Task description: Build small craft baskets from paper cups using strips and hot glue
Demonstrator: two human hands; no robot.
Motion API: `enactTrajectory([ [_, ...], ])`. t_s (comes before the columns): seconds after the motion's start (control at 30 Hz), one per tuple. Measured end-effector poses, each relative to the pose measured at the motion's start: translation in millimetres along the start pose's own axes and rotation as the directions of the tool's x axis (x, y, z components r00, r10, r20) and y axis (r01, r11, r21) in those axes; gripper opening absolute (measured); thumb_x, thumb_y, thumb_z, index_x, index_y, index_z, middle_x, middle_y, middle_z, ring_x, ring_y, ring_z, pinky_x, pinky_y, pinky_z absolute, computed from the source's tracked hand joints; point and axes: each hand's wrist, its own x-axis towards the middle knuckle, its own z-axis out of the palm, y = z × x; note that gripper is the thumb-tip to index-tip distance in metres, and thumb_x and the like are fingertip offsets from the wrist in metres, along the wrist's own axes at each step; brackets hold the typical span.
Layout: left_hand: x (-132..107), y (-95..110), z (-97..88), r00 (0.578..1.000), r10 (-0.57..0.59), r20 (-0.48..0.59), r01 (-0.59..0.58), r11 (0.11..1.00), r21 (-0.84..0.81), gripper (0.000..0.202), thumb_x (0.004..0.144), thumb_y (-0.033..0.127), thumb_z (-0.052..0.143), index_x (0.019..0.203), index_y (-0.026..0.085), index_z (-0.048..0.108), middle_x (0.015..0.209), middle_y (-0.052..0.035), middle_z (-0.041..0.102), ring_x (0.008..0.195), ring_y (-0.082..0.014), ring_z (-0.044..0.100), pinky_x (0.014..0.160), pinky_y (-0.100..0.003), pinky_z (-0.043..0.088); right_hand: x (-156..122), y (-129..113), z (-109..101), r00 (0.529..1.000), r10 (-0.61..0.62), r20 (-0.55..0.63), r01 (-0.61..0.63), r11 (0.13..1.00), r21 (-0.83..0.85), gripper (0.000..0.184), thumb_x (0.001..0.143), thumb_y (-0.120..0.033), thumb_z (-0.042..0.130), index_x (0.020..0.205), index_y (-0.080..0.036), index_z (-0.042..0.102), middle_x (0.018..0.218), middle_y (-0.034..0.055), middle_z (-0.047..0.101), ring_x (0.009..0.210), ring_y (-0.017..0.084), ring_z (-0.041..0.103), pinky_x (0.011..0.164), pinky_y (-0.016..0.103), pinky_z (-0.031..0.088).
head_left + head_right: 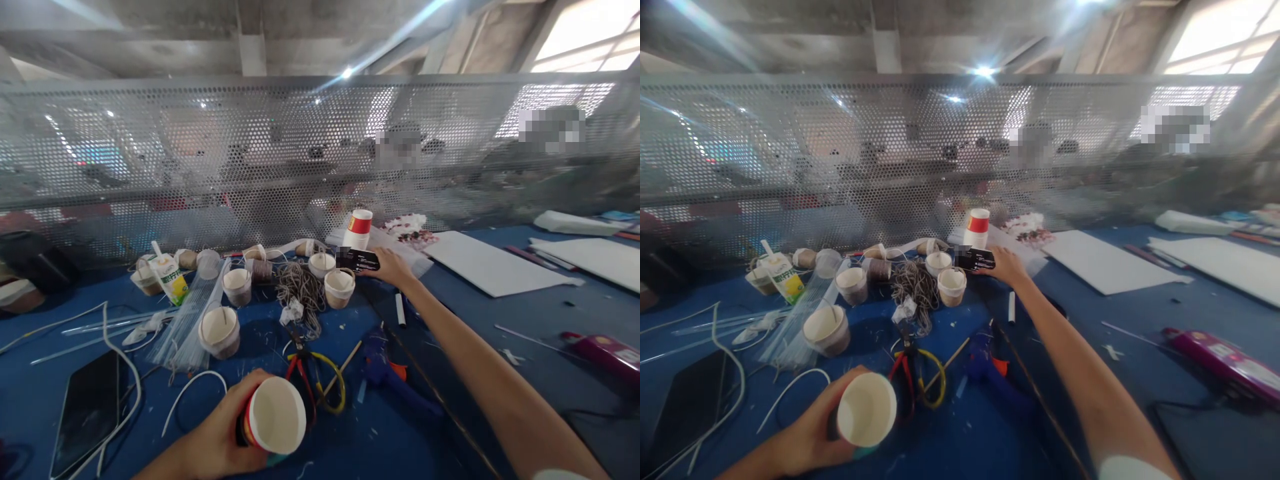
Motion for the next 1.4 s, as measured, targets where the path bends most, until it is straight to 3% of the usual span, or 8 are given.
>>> enactTrajectory([
  [0.23,3.3,8.5,-1.3,0.999,0.052,0.009,-0.052,0.998,0.028,0.065,0.064,0.034,0.068,0.122,0.023,0.040,0.117,-0.0084,0.050,0.104,-0.0244,0.050,0.090,-0.033,0.041,2.3,14.0,6.8,0.998,-0.044,-0.048,0.051,0.985,0.162,0.049,0.072,-0.053,0.053,0.104,-0.015,0.059,0.103,0.0124,0.063,0.096,0.030,0.057,0.084,0.041,0.044],
  [0.5,1.4,10.2,-0.9,0.999,0.040,0.014,-0.040,0.999,0.027,0.066,0.064,0.034,0.068,0.123,0.023,0.040,0.118,-0.0091,0.049,0.107,-0.0261,0.048,0.093,-0.036,0.039,5.8,15.7,5.6,0.998,0.054,-0.023,-0.043,0.945,0.325,0.030,0.081,-0.036,0.046,0.097,-0.019,0.064,0.104,0.0078,0.066,0.099,0.027,0.058,0.087,0.039,0.042],
  [0.67,2.4,12.3,-0.8,0.999,0.039,0.013,-0.039,0.998,0.044,0.066,0.063,0.032,0.068,0.122,0.023,0.041,0.119,-0.0094,0.049,0.107,-0.0259,0.049,0.092,-0.035,0.040,4.7,14.2,6.2,0.998,0.060,-0.021,-0.050,0.942,0.331,0.032,0.082,-0.035,0.043,0.101,-0.018,0.063,0.108,0.0091,0.064,0.101,0.027,0.057,0.089,0.039,0.042],
  [0.87,1.8,9.8,-0.6,0.998,0.055,0.011,-0.055,0.998,0.036,0.065,0.065,0.035,0.067,0.122,0.022,0.040,0.119,-0.0092,0.050,0.107,-0.0247,0.049,0.093,-0.034,0.040,4.7,18.5,10.0,0.999,0.041,-0.017,-0.033,0.937,0.349,0.042,0.073,-0.046,0.056,0.103,-0.017,0.061,0.109,0.0087,0.063,0.101,0.028,0.057,0.090,0.040,0.041],
  [1.13,3.0,14.0,-1.0,0.999,0.050,0.013,-0.051,0.998,0.030,0.064,0.064,0.037,0.068,0.120,0.022,0.043,0.117,-0.0093,0.051,0.105,-0.0254,0.050,0.091,-0.034,0.041,6.3,20.6,9.6,0.999,0.048,-0.012,-0.040,0.927,0.373,0.036,0.079,-0.040,0.048,0.101,-0.016,0.063,0.109,0.0089,0.064,0.102,0.027,0.057,0.091,0.038,0.041],
  [1.3,3.5,14.5,-1.4,0.999,0.048,0.014,-0.048,0.998,0.030,0.063,0.064,0.039,0.067,0.120,0.022,0.044,0.115,-0.0089,0.052,0.104,-0.0247,0.050,0.091,-0.034,0.041,6.5,22.0,9.4,0.995,0.099,0.003,-0.093,0.920,0.380,0.046,0.088,-0.038,0.028,0.103,-0.013,0.063,0.101,0.0123,0.067,0.095,0.027,0.060,0.083,0.040,0.045],
  [1.4,3.8,15.4,-1.8,0.999,0.047,0.013,-0.047,0.998,0.032,0.062,0.064,0.040,0.067,0.119,0.022,0.044,0.114,-0.0086,0.053,0.102,-0.0242,0.051,0.090,-0.033,0.042,6.3,22.6,7.8,0.996,0.090,0.012,-0.087,0.914,0.395,0.040,0.084,-0.042,0.038,0.101,-0.017,0.064,0.104,0.0084,0.067,0.098,0.026,0.059,0.085,0.038,0.045],
])
